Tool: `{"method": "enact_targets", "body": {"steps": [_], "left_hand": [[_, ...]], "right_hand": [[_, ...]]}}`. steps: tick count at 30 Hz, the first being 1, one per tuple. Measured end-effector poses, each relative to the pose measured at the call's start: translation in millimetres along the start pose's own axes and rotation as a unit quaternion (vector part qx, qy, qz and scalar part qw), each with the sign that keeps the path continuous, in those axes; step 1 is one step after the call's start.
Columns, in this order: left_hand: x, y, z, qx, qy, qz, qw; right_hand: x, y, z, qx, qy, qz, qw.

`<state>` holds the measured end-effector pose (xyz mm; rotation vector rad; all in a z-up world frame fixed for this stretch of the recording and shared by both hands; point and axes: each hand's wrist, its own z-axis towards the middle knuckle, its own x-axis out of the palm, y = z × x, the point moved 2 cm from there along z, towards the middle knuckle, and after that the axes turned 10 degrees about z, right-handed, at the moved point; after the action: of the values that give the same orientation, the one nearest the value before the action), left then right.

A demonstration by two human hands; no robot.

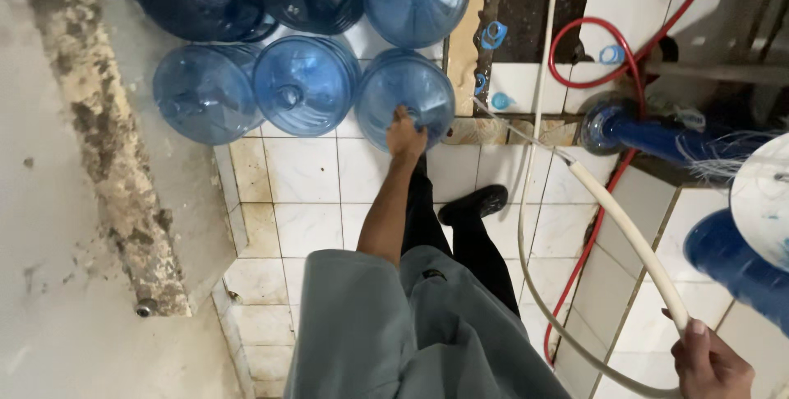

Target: The person fills multiple large plastic water bottles using a hose, moving the hose from one bottle to the next as they are filled and organizing the filled bottles on the floor.

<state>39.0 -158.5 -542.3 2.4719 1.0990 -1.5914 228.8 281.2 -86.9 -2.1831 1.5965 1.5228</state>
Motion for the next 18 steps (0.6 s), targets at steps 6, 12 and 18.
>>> {"method": "enact_targets", "body": {"steps": [6,12,18], "left_hand": [[17.7,18.3,34.3,0.015,-0.012,-0.027,0.999],[27.7,29.6,31.6,-0.010,0.019,-0.086,0.996],[23.5,49.6,16.0,-0.073,0.053,-0.142,0.986]], "right_hand": [[26.6,-1.7,-19.6,0.077,-0.020,0.035,0.996],[51.4,-3.2,-46.4,0.121,-0.005,0.034,0.992],[97.2,-22.7,-80.5,0.112,0.039,0.016,0.993]]}}
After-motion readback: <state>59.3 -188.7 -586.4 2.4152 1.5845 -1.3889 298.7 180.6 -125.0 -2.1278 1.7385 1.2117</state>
